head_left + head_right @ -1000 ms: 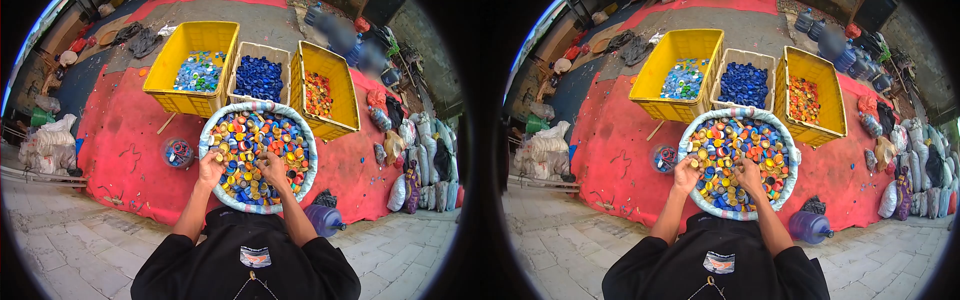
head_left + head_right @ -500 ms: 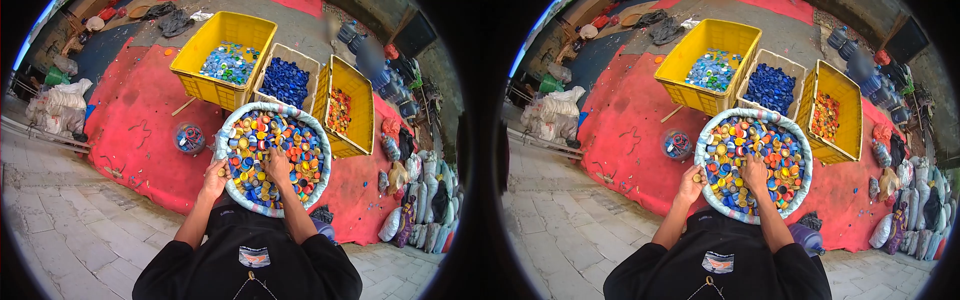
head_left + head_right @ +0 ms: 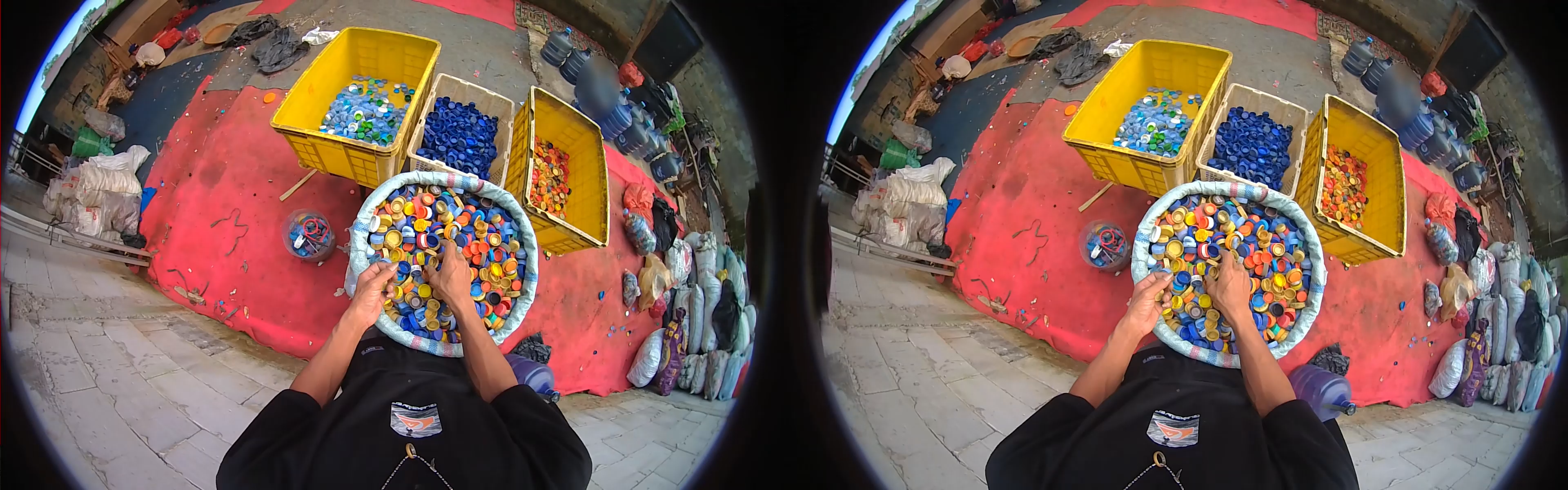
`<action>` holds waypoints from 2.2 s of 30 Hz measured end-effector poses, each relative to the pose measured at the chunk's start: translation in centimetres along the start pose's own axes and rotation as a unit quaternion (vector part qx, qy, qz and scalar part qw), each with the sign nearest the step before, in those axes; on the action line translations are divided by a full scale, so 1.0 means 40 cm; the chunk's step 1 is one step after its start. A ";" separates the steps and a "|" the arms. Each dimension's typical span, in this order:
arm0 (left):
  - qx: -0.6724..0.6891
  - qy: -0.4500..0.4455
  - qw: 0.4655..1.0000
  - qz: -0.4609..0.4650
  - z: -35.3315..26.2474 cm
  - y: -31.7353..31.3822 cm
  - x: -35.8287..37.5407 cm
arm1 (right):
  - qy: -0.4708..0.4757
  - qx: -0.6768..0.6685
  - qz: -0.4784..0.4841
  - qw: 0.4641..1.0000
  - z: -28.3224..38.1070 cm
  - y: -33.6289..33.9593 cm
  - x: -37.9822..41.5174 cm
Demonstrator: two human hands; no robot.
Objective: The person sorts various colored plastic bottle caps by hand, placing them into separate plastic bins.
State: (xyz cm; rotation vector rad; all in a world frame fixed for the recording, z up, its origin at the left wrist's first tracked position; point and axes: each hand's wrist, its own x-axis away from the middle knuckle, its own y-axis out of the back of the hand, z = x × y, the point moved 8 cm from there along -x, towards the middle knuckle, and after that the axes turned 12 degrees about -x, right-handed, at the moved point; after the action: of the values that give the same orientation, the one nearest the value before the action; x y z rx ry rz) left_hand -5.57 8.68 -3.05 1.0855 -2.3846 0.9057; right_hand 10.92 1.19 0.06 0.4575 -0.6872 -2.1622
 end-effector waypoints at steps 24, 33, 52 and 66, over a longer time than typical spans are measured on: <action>-0.441 -0.110 0.890 0.043 -0.012 -0.135 -0.018 | -0.080 -0.370 -0.088 0.922 -0.014 0.126 0.157; -0.664 -0.343 0.664 -0.018 -0.093 -0.193 -0.097 | -0.170 -0.689 -0.134 0.692 -0.077 0.130 0.192; -0.703 -0.372 0.605 0.031 -0.047 -0.227 -0.170 | -0.216 -0.742 -0.198 0.603 -0.104 0.121 0.280; -0.554 -0.241 0.796 0.047 -0.035 -0.150 -0.206 | -0.225 -0.749 -0.155 0.604 -0.094 0.096 0.273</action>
State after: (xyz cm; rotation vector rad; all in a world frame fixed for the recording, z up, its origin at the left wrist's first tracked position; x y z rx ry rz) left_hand 4.38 11.04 -4.21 0.6995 -2.6373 -0.8573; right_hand 8.48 -10.62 -1.56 -0.9649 1.1658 -2.3209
